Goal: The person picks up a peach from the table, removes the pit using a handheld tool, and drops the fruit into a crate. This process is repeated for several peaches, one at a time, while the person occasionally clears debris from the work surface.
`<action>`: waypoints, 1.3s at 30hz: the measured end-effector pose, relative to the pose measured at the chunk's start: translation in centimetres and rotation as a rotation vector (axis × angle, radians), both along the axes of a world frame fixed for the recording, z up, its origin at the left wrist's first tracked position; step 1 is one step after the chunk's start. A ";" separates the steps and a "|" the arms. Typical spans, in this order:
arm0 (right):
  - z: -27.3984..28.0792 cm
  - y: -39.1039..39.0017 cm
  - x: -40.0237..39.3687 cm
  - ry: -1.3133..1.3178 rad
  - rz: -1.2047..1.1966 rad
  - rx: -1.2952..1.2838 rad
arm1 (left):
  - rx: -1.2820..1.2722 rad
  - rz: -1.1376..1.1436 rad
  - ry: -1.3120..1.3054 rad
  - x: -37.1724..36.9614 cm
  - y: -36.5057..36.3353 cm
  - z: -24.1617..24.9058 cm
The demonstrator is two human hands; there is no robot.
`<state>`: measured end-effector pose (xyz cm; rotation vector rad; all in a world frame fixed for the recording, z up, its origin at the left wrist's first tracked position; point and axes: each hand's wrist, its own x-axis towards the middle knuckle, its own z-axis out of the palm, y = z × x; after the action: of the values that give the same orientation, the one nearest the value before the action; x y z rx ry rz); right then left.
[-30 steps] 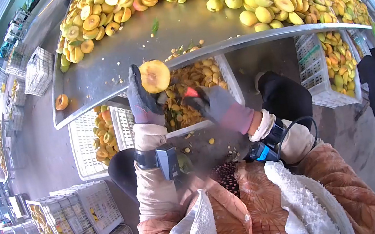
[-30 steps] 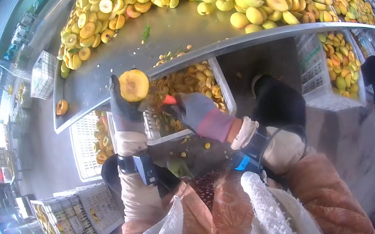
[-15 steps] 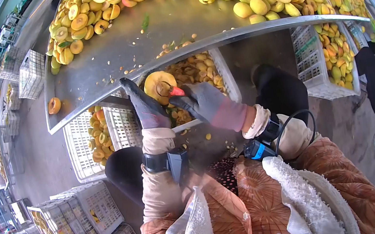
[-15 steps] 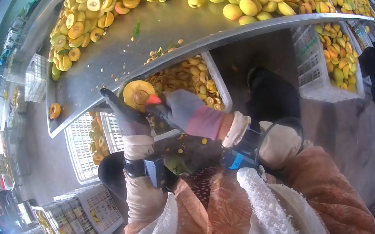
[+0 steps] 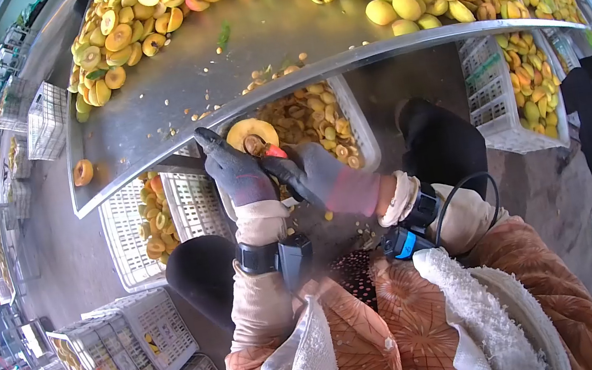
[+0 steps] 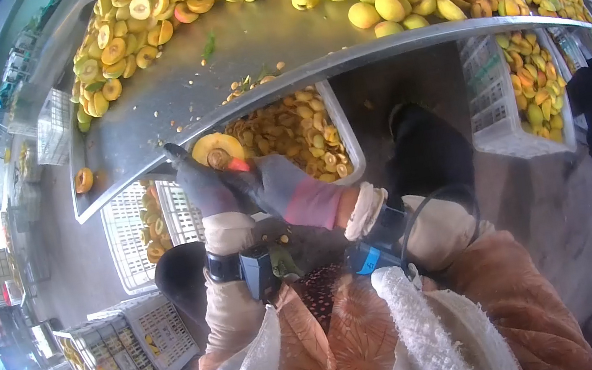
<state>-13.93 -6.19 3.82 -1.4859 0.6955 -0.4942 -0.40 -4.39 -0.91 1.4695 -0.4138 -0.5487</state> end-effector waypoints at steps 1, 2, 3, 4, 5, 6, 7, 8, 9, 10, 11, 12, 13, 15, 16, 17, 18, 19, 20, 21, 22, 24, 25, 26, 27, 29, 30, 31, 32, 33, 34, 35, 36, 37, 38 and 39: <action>0.0 -0.1 0.0 0.084 0.031 -0.044 | -0.068 -0.004 0.242 -0.1 -0.2 0.8; -0.6 0.0 0.0 0.085 0.031 -0.042 | -0.065 -0.004 0.243 -0.6 -0.3 1.6; -1.6 0.1 0.1 0.023 0.004 -0.105 | -0.079 0.055 0.323 -1.2 -0.5 2.4; -1.8 0.2 0.3 -0.040 -0.024 -0.169 | -0.095 0.113 0.402 -1.5 -0.7 2.8; -1.9 0.2 0.3 -0.038 -0.022 -0.172 | -0.097 0.114 0.404 -1.2 -0.8 2.3; -1.8 0.2 0.3 -0.048 -0.030 -0.152 | -0.149 0.084 0.380 -0.7 -0.9 1.1; -1.8 0.3 0.3 -0.057 -0.039 -0.131 | -0.198 0.054 0.355 -0.6 -0.9 1.2; -1.9 0.5 0.3 -0.055 -0.038 -0.131 | -0.198 0.056 0.357 -0.8 -0.7 1.2; -2.0 0.7 0.4 -0.090 -0.055 -0.084 | -0.184 0.042 0.285 -1.0 -0.5 1.3; -2.0 0.7 0.5 -0.125 -0.074 -0.036 | -0.169 0.025 0.213 -1.3 -0.3 1.9; -1.9 0.6 0.5 -0.125 -0.077 -0.034 | -0.166 0.022 0.213 -1.6 -0.4 2.4; -1.8 0.4 0.5 -0.152 -0.041 -0.017 | -0.155 0.057 0.194 -1.9 -0.3 2.9; -1.5 0.3 0.4 -0.179 -0.005 0.001 | -0.143 0.093 0.175 -2.1 -0.1 3.0; 0.1 -0.7 -0.1 0.023 0.073 0.022 | -0.113 0.021 0.109 -1.2 0.4 2.1; 0.5 -1.1 -0.3 0.221 0.156 0.039 | -0.106 -0.057 0.126 -1.2 0.5 2.8; 0.4 -1.2 -0.5 0.223 0.161 0.045 | -0.101 -0.134 0.143 -1.0 0.6 3.1; 0.2 -1.4 -0.8 0.143 0.254 0.248 | -0.038 -0.240 0.042 -0.2 0.9 3.2; 0.1 -1.5 -0.9 0.059 0.342 0.450 | -0.035 -0.241 0.041 0.8 1.1 3.3; -0.5 -0.7 -0.8 -0.128 0.384 0.466 | -0.095 -0.501 0.087 1.7 1.3 3.3; -0.9 -0.4 -0.7 -0.128 0.384 0.465 | -0.158 -0.760 0.132 2.2 1.4 3.3; -1.1 -0.1 -0.7 -0.181 0.379 0.659 | -0.150 -0.715 0.261 1.9 1.4 3.4; -1.6 -0.1 -0.4 -0.226 0.378 0.838 | -0.238 -0.605 0.322 0.6 1.1 3.7; -2.2 -0.2 -0.2 -0.317 0.453 1.009 | -0.315 -0.497 0.381 0.4 1.0 3.9; -2.4 -0.3 -0.1 -0.406 0.529 1.178 | -0.312 -0.349 0.461 1.1 -0.1 2.8; -2.3 -0.6 -0.1 -0.398 0.538 1.169 | -0.325 -0.343 0.457 2.0 0.0 2.1; -2.1 -1.3 -0.2 -0.412 0.650 1.037 | -0.267 -0.303 0.473 3.4 0.3 3.2; -2.1 -1.9 -0.7 -0.316 0.484 0.905 | -0.228 -0.139 0.395 6.3 0.3 1.0; -3.1 -2.6 -0.2 -0.317 0.509 0.901 | -0.244 -0.247 0.442 6.8 1.6 3.1; -4.8 -3.2 0.7 0.046 0.287 0.418 | -0.179 -0.165 0.309 7.2 1.7 3.5; -6.0 -3.8 1.0 0.384 0.043 -0.081 | -0.117 -0.088 0.181 7.5 1.6 4.0; -5.8 -3.9 0.8 0.375 0.050 -0.100 | 0.002 -0.115 -0.094 7.7 2.3 4.9; -5.5 -3.6 0.4 0.505 0.049 -0.337 | 0.114 -0.130 -0.373 8.1 3.2 5.9; -5.2 -3.5 0.1 0.628 0.040 -0.579 | 0.313 -0.021 -0.550 9.8 3.8 6.4; -5.1 -3.3 0.0 0.652 0.018 -0.561 | 0.570 0.081 -0.727 12.5 4.7 6.2; -5.2 -3.2 -0.3 0.677 -0.002 -0.537 | 0.801 0.133 -0.828 14.9 6.0 7.1; -5.1 -3.2 -0.8 0.661 0.002 -0.555 | 0.856 0.163 -0.990 18.1 7.9 6.6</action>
<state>-14.76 -9.41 -1.32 -2.2108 1.1270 -0.1837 17.73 3.49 5.70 2.5486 -0.8740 0.2408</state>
